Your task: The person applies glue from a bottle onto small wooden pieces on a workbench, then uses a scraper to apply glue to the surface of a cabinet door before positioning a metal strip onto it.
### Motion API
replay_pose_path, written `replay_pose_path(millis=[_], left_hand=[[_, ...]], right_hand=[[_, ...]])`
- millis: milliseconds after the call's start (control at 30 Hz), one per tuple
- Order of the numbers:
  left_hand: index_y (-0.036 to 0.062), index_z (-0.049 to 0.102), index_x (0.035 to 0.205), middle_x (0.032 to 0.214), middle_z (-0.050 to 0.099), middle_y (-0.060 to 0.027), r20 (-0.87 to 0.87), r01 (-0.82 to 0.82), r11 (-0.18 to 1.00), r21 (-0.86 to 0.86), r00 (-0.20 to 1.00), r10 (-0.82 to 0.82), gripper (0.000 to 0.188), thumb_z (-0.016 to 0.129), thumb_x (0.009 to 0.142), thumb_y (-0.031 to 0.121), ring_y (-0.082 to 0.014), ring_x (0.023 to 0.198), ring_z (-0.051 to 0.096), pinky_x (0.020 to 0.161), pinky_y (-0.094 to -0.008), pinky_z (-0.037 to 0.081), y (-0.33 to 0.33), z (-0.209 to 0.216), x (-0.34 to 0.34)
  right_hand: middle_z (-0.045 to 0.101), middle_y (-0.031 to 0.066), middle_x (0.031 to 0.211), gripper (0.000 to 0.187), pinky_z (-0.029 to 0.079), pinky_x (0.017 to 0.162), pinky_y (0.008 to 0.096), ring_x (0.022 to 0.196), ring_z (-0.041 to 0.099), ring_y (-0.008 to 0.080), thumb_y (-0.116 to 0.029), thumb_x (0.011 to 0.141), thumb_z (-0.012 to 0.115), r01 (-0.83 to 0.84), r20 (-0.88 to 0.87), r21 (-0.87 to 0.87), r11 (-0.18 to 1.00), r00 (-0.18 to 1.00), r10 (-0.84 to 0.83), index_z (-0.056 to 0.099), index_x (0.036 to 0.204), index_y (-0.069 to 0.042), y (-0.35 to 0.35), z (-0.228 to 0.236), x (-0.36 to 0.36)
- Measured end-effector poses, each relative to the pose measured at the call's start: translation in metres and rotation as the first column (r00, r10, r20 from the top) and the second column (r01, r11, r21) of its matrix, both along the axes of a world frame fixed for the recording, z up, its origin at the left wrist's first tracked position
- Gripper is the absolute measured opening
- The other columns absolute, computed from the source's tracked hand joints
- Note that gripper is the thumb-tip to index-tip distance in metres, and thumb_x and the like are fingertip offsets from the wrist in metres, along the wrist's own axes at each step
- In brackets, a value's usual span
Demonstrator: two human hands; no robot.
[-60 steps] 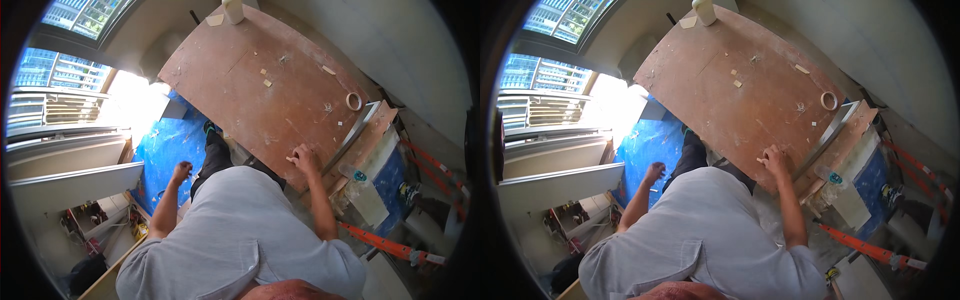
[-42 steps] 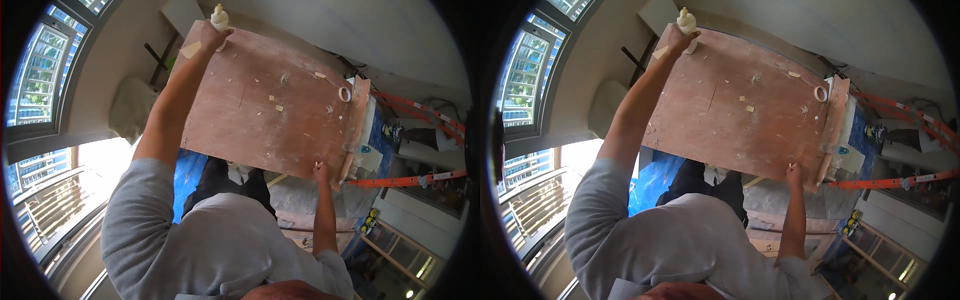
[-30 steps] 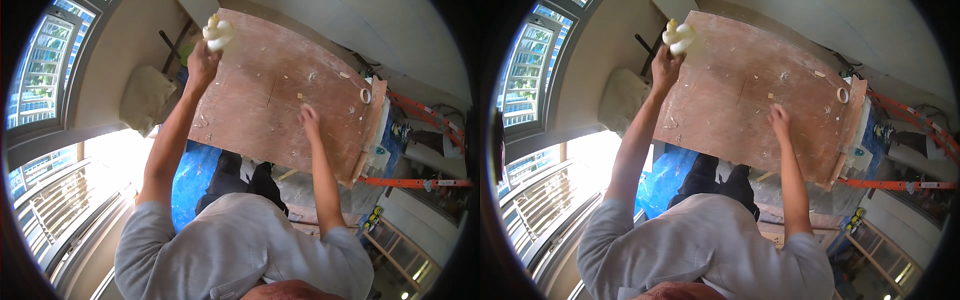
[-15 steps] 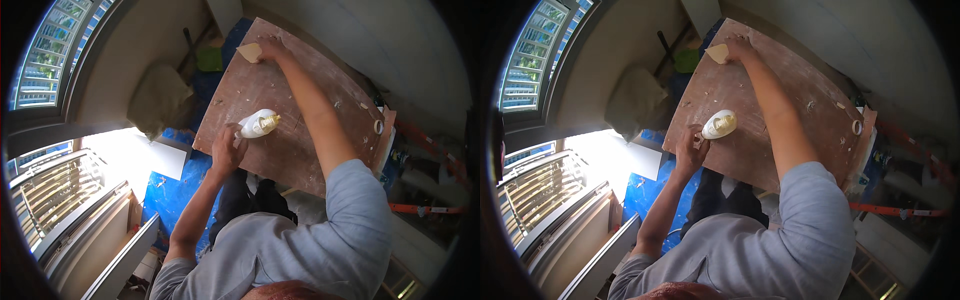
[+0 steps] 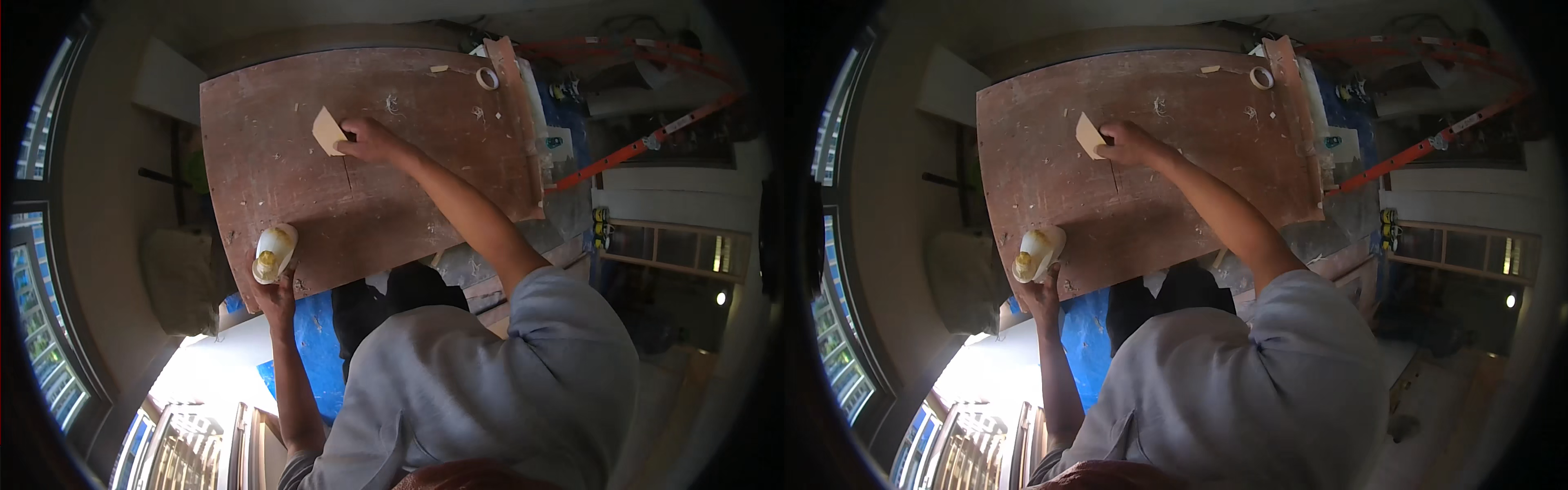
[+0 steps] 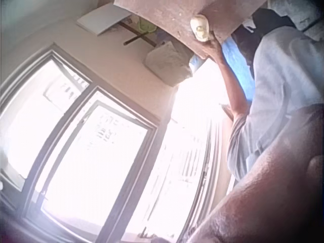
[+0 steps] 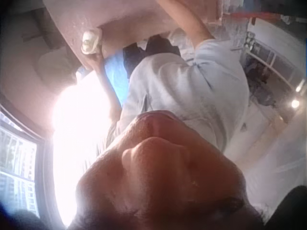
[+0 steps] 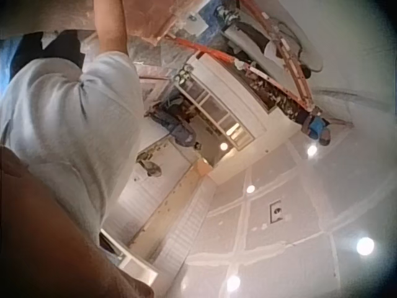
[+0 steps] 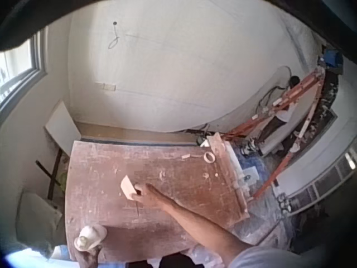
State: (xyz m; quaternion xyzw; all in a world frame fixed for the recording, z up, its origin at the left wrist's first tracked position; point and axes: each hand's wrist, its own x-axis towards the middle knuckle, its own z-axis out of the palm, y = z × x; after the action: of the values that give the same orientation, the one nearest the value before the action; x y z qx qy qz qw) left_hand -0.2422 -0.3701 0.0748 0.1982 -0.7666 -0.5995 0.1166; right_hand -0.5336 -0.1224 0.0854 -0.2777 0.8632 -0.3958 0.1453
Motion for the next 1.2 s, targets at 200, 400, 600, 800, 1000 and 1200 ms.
replay_pose_path(millis=[200, 400, 600, 800, 1000, 1200], left_hand=[[-0.0014, 0.038, 0.144, 0.121, 0.055, -0.0157, 0.124, -0.106, 0.992, 0.062, 0.987, 0.098, 0.067, 0.073, 0.092, 0.022, -0.0256, 0.111, 0.056, 0.094, -0.0385, 0.049, -0.010, -0.029, 0.051], [-0.0009, 0.044, 0.139, 0.104, 0.060, -0.0090, 0.305, -0.107, 0.991, 0.081, 0.949, 0.078, 0.051, 0.066, 0.096, 0.016, -0.0134, 0.089, 0.058, 0.075, -0.0275, 0.049, -0.004, -0.049, 0.071], [-0.0015, 0.052, 0.133, 0.100, 0.066, -0.0128, 0.484, -0.115, 0.988, -0.100, 0.862, 0.149, 0.044, 0.065, 0.096, 0.018, -0.0185, 0.080, 0.067, 0.061, -0.0288, 0.051, 0.026, -0.033, 0.088], [-0.0031, 0.053, 0.131, 0.095, 0.068, -0.0149, 0.741, -0.172, 0.969, -0.176, 0.626, 0.246, 0.045, 0.068, 0.093, 0.015, -0.0183, 0.073, 0.067, 0.060, -0.0316, 0.052, 0.105, -0.041, 0.195], [-0.0017, 0.051, 0.135, 0.088, 0.072, -0.0176, 0.949, -0.244, 0.968, -0.055, 0.289, 0.127, 0.059, 0.076, 0.087, 0.023, -0.0208, 0.061, 0.069, 0.048, -0.0330, 0.053, 0.210, -0.056, 0.302], [0.0011, 0.058, 0.131, 0.079, 0.073, -0.0139, 0.943, -0.199, 0.979, 0.038, 0.331, 0.031, 0.059, 0.075, 0.087, 0.036, -0.0205, 0.065, 0.072, 0.058, -0.0354, 0.056, 0.253, -0.066, 0.257]], right_hand=[[0.067, 0.0050, 0.096, 0.033, 0.049, 0.064, 0.0247, 0.081, 0.061, 0.0073, -0.006, 0.089, 0.066, 0.581, 0.385, 0.066, 0.812, 0.736, -0.557, 0.057, 0.121, -0.004, 0.275, 0.004, 0.109], [0.069, 0.0023, 0.087, 0.019, 0.050, 0.070, 0.0276, 0.083, 0.063, 0.0085, -0.005, 0.088, 0.070, 0.489, 0.114, 0.135, 0.862, 0.856, -0.504, 0.066, 0.106, -0.001, 0.348, -0.012, 0.065], [0.072, 0.0154, 0.090, 0.026, 0.052, 0.080, 0.0385, 0.086, 0.070, 0.0252, -0.016, 0.083, 0.075, 0.301, -0.011, 0.282, 0.911, 0.951, -0.310, 0.070, 0.105, -0.002, 0.326, -0.039, -0.158], [0.070, 0.0181, 0.104, 0.034, 0.052, 0.089, 0.0434, 0.098, 0.067, 0.0336, -0.019, 0.079, 0.080, 0.021, -0.123, 0.419, 0.908, 0.992, 0.034, 0.070, 0.109, -0.004, 0.326, -0.082, -0.276], [0.072, 0.0119, 0.096, 0.029, 0.051, 0.080, 0.0372, 0.086, 0.066, 0.0227, -0.011, 0.077, 0.079, -0.109, 0.066, 0.276, 0.955, 0.993, 0.094, 0.068, 0.103, -0.004, 0.307, -0.084, -0.289], [0.072, 0.0170, 0.105, 0.052, 0.053, 0.090, 0.0411, 0.101, 0.069, 0.0351, -0.014, 0.068, 0.085, -0.027, -0.103, 0.402, 0.915, 0.992, 0.074, 0.064, 0.115, -0.004, 0.307, -0.092, -0.275]])
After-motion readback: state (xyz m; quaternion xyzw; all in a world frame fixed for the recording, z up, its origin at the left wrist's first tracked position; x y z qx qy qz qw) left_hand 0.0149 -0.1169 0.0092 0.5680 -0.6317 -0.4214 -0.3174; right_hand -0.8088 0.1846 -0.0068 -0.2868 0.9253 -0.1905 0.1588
